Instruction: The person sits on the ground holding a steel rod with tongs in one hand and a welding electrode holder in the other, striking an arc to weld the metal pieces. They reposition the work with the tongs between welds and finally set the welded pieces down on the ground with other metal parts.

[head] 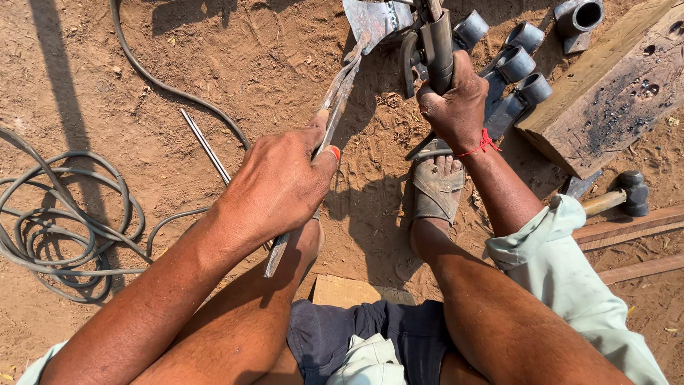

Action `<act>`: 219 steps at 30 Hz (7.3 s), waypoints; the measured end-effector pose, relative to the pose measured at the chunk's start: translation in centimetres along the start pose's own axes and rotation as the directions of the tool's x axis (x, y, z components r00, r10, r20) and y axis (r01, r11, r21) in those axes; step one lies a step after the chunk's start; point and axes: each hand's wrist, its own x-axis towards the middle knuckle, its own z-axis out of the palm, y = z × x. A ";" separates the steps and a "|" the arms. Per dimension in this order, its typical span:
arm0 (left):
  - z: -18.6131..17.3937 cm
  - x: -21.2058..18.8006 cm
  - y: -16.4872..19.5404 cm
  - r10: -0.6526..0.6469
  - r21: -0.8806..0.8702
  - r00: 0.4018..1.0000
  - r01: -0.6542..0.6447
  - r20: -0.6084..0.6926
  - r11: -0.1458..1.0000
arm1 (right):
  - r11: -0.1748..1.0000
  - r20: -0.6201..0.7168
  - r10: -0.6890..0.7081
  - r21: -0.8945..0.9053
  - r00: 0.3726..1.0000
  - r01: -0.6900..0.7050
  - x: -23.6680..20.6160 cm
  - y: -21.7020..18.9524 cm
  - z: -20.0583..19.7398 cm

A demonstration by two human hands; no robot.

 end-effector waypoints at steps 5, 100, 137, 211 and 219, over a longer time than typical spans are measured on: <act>-0.2 -0.1 0.3 -0.054 0.045 0.996 0.051 0.066 0.998 | 0.998 0.066 0.022 -0.056 0.998 -0.018 0.3 0.0 0.2; -1.3 0.9 0.3 -0.161 0.056 0.981 0.156 0.112 0.986 | 0.995 0.084 0.096 -0.046 0.992 -0.092 -0.1 0.4 0.5; -2.1 1.7 0.3 -0.201 0.119 0.965 0.182 0.170 0.976 | 0.995 0.076 0.082 -0.069 0.994 -0.077 -0.3 1.0 0.7; -2.4 1.6 0.0 -0.178 0.119 0.973 0.162 0.143 0.980 | 0.996 0.091 0.064 -0.073 0.994 -0.058 -0.7 1.3 0.9; -2.5 1.5 -0.1 -0.203 0.100 0.968 0.189 0.150 0.977 | 0.994 0.091 0.084 -0.082 0.992 -0.077 -0.8 1.5 0.9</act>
